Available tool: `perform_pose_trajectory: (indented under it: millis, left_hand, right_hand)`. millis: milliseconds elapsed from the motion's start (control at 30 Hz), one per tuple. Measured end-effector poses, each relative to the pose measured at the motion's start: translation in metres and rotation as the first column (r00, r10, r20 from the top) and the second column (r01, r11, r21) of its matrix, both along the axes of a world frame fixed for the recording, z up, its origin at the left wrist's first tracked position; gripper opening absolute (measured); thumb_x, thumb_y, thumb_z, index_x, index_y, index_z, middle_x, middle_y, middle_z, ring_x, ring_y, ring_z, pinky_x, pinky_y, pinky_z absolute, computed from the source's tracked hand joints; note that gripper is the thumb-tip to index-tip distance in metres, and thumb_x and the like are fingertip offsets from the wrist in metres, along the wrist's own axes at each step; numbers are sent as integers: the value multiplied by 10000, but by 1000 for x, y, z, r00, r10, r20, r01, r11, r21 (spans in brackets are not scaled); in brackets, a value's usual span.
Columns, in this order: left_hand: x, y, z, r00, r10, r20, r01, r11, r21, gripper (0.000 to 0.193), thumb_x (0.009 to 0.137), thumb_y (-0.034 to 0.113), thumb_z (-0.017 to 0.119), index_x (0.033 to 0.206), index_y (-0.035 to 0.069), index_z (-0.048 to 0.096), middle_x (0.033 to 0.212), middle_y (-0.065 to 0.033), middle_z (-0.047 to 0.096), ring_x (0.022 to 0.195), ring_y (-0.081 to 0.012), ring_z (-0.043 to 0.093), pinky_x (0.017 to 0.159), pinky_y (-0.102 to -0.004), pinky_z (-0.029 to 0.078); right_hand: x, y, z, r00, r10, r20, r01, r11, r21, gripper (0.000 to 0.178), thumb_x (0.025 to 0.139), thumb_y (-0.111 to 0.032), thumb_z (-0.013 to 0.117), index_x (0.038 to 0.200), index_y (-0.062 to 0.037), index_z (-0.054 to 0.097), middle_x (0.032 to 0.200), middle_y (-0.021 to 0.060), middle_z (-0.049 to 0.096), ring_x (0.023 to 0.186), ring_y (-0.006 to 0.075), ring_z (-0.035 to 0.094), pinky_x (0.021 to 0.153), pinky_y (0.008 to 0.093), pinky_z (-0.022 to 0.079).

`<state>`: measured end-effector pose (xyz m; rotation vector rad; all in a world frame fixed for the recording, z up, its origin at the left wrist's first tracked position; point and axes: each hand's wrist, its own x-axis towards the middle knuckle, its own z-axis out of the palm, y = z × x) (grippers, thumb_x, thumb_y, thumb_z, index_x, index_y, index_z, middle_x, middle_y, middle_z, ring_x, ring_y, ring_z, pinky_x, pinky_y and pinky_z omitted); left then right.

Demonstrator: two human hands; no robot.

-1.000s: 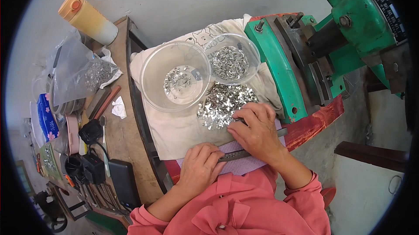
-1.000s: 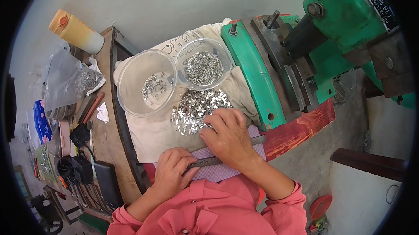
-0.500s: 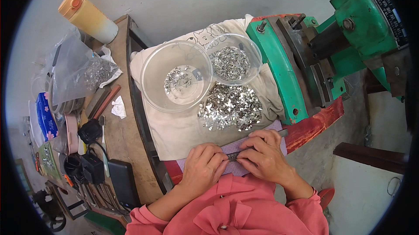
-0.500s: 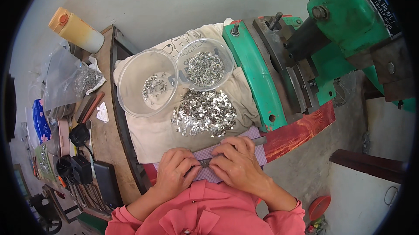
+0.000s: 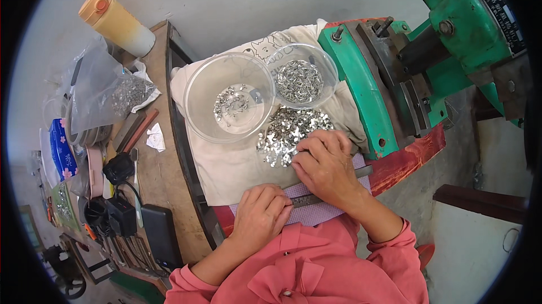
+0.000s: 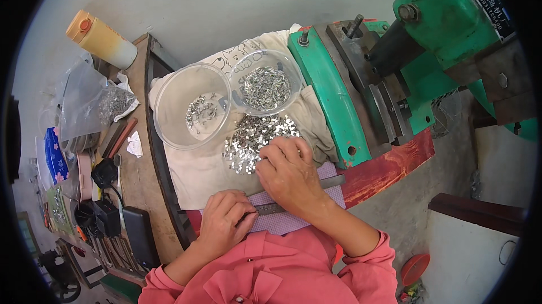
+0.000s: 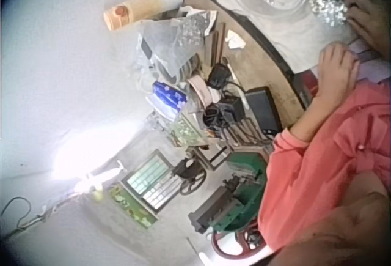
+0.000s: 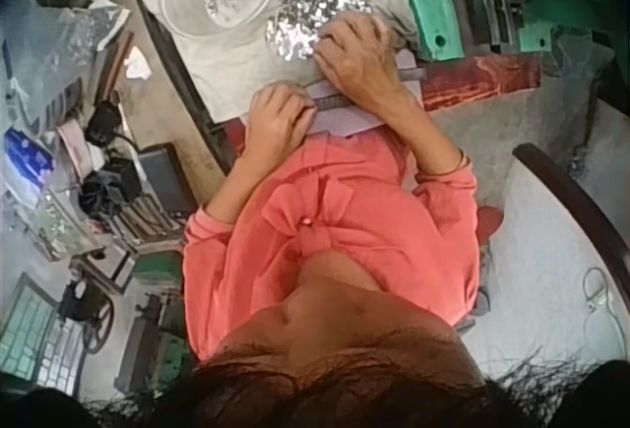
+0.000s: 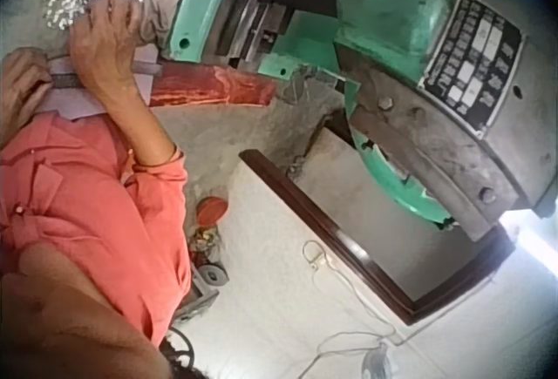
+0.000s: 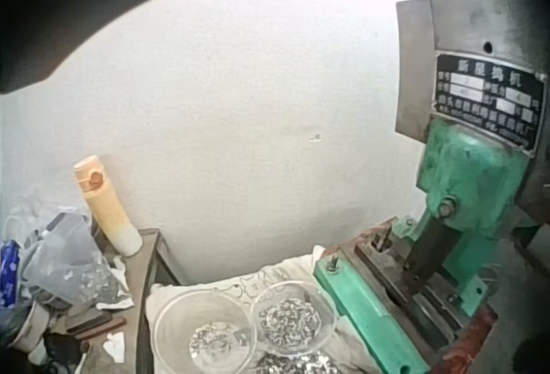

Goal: The person assembles small metal components by hand, placing them into a green manual press machine. They operate the machine's lever to process the parts and then transfer the finished items into a clear plastic container. The process is repeated multiple times throughout the clip.

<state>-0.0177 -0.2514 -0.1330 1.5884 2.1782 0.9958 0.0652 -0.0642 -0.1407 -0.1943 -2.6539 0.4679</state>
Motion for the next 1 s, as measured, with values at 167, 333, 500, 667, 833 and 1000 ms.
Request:
perform_pose_trajectory:
  millis: [167, 333, 500, 667, 833, 1000]
  left_hand:
    - [0, -2, 0, 1000, 4, 30, -3, 1000, -3, 284, 723, 106, 819, 942, 66, 642, 1007, -99, 643, 985, -302, 611, 820, -412, 452]
    - [1, 1, 2, 999, -2, 39, 2, 1000, -6, 280, 731, 105, 813, 953, 69, 646, 1006, -95, 639, 982, -303, 606, 829, -414, 457]
    - [4, 8, -2, 1000, -13, 19, 13, 1000, 4, 219, 735, 77, 798, 901, 69, 656, 980, -79, 643, 976, -289, 610, 835, -409, 459]
    - [5, 7, -2, 999, -8, 33, 7, 1000, 15, 199, 729, 64, 797, 871, 67, 657, 973, -73, 649, 987, -284, 614, 839, -409, 459]
    - [4, 4, 1, 998, -10, 59, 10, 1000, -1, 300, 725, 93, 814, 963, 60, 636, 1024, -88, 641, 992, -289, 613, 843, -408, 458]
    - [4, 10, 3, 997, -64, 47, 64, 998, -19, 332, 732, 123, 817, 995, 67, 623, 1034, -86, 632, 993, -284, 604, 816, -398, 450]
  right_hand:
    - [11, -3, 12, 997, 79, 14, -75, 983, -167, 119, 762, -140, 744, 837, -118, 655, 1043, 2, 618, 1134, 240, 535, 1006, 451, 324]
    - [33, -4, 16, 998, 35, 60, -23, 981, -192, 123, 758, -148, 766, 830, -131, 669, 1050, -7, 617, 1133, 243, 528, 999, 451, 324]
    - [33, -2, 6, 997, -6, 77, 17, 990, -140, 132, 746, -157, 784, 831, -127, 688, 1039, -9, 612, 1134, 246, 519, 1005, 460, 324]
    - [27, 8, 11, 993, 66, 98, -52, 990, -132, 101, 749, -166, 779, 817, -133, 712, 1058, -7, 605, 1144, 254, 514, 1016, 467, 322]
    - [26, 14, 15, 979, 150, 135, -130, 981, -147, 126, 727, -162, 787, 834, -149, 722, 1092, -13, 607, 1160, 261, 513, 1014, 465, 318]
    - [30, 13, 12, 988, 89, 130, -71, 989, -130, 151, 728, -163, 794, 839, -143, 693, 1085, -11, 611, 1152, 266, 516, 1004, 457, 326]
